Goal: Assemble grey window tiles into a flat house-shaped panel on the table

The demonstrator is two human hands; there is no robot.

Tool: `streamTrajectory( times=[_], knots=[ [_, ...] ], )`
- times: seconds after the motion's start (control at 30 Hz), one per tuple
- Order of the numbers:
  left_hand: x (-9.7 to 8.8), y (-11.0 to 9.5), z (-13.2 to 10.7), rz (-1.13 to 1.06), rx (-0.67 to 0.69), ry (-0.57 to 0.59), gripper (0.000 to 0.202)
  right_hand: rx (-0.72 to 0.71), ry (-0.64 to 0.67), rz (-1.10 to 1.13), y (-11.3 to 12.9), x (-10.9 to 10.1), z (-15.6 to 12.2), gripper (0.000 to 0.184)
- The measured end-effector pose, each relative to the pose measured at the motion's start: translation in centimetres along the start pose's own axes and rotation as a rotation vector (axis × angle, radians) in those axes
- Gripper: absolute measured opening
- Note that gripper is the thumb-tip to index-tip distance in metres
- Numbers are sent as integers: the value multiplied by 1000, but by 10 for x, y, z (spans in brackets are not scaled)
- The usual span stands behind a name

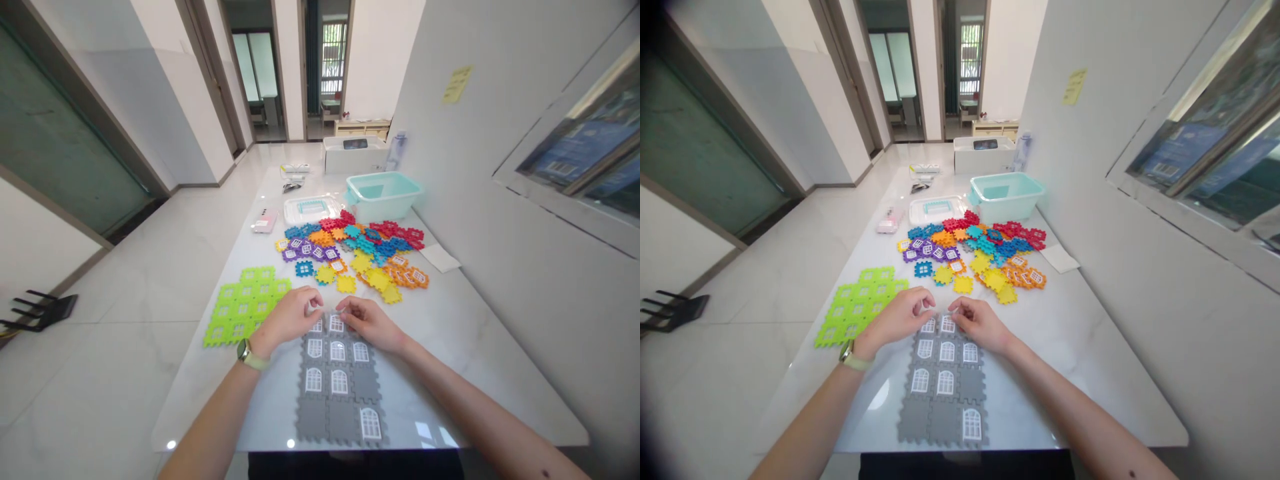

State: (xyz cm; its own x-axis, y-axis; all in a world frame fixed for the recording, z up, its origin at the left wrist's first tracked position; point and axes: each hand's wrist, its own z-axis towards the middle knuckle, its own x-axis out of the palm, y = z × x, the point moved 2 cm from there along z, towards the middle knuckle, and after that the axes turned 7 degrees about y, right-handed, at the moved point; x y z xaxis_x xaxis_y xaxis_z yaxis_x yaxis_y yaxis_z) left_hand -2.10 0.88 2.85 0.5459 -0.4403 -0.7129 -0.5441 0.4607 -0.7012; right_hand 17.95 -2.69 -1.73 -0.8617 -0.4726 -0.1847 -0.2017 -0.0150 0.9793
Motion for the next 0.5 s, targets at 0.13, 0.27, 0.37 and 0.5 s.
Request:
streamTrajectory(
  times=[0.13,0.27,0.37,0.5],
  knots=[
    [10,2,-4,-90,-25,184,15,-6,10,-156,0,1,3,16],
    [23,4,-6,-86,-54,237,9,-7,-29,-253,1,-1,5,13],
    [27,7,-6,-91,-97,219,7,-1,-26,-191,0,-3,5,10],
    [26,7,-8,-117,-142,232,11,42,-20,-14,-4,-5,3,11]
  ],
)
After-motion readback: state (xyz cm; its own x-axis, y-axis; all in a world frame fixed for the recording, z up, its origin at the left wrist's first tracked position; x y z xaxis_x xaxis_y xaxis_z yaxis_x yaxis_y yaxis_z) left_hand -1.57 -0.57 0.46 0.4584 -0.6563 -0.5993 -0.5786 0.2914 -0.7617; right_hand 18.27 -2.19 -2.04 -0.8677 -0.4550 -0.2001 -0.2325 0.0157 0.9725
